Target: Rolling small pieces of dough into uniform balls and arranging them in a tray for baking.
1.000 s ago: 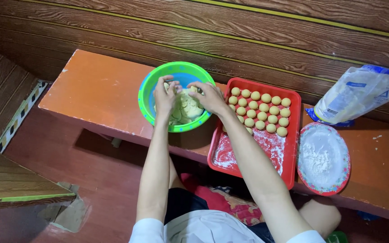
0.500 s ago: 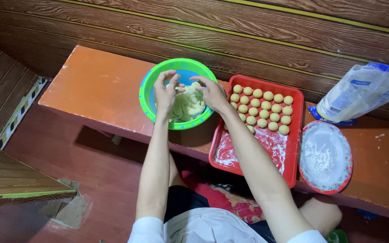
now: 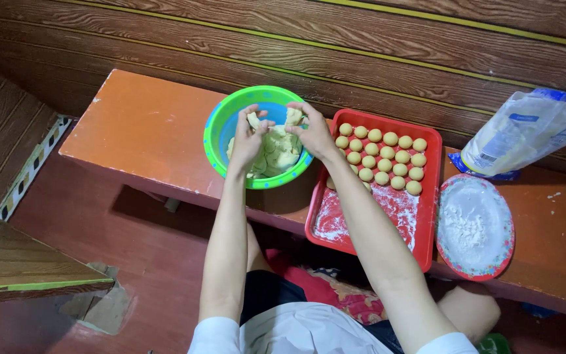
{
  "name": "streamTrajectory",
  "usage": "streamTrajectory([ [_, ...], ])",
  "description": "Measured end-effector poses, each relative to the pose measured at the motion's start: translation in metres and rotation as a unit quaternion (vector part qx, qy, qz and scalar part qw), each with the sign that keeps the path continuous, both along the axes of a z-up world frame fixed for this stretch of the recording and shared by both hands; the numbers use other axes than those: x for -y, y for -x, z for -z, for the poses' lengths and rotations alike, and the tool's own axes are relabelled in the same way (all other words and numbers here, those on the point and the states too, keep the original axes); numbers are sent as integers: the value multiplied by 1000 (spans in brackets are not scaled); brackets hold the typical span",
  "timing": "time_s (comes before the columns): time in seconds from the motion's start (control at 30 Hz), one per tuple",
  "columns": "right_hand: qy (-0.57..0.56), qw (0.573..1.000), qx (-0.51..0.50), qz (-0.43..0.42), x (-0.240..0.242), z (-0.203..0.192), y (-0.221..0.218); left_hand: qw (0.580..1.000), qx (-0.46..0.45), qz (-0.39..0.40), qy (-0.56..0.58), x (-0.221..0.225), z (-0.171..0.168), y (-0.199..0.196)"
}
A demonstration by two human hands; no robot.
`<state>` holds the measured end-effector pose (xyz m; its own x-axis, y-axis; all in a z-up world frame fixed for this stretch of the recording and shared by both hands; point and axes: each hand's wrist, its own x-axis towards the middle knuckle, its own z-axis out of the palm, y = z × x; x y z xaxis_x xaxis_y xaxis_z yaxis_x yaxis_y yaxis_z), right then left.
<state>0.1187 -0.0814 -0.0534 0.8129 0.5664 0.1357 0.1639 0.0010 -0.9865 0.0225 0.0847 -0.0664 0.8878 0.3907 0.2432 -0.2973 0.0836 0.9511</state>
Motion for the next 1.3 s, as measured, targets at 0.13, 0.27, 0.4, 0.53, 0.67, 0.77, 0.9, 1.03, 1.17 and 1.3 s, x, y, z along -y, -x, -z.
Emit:
streamTrajectory([
  [0.13, -57, 998, -4, 16, 1, 4, -5, 991, -65, -49, -101, 6, -23, 5],
  [0.27, -93, 996, 3, 7, -2, 9, -7, 965, -97, -71, -234, 2, -14, 2],
  [0.4, -98, 995, 3, -6, -1, 8, -10, 965, -83, -38, -247, 6, -16, 4],
  [0.53, -101, 995, -6, -16, -1, 15, -15, 973, -87, 13, -214, 20, -42, 12],
  [0.67, -65, 997, -41, -6, 2, 7, -10, 973, -35, -17, -226, 25, -52, 14],
  [0.77, -60, 997, -56, 2, 2, 3, -9, 971, -25, -23, -238, 28, -57, 14],
  [0.9, -65, 994, -85, 10, 0, 3, -10, 965, -3, -56, -257, 28, -50, 7],
  [1.03, -65, 994, -89, 6, -1, -1, -8, 962, 28, -80, -261, 30, -49, 6],
  [1.17, 76, 996, 11, 35, -4, -1, 0, 950, 17, -182, -253, 18, -34, 3],
  [1.3, 305, 919, 251, 3, 4, -20, 20, 933, 14, -233, -275, 16, -24, -6],
])
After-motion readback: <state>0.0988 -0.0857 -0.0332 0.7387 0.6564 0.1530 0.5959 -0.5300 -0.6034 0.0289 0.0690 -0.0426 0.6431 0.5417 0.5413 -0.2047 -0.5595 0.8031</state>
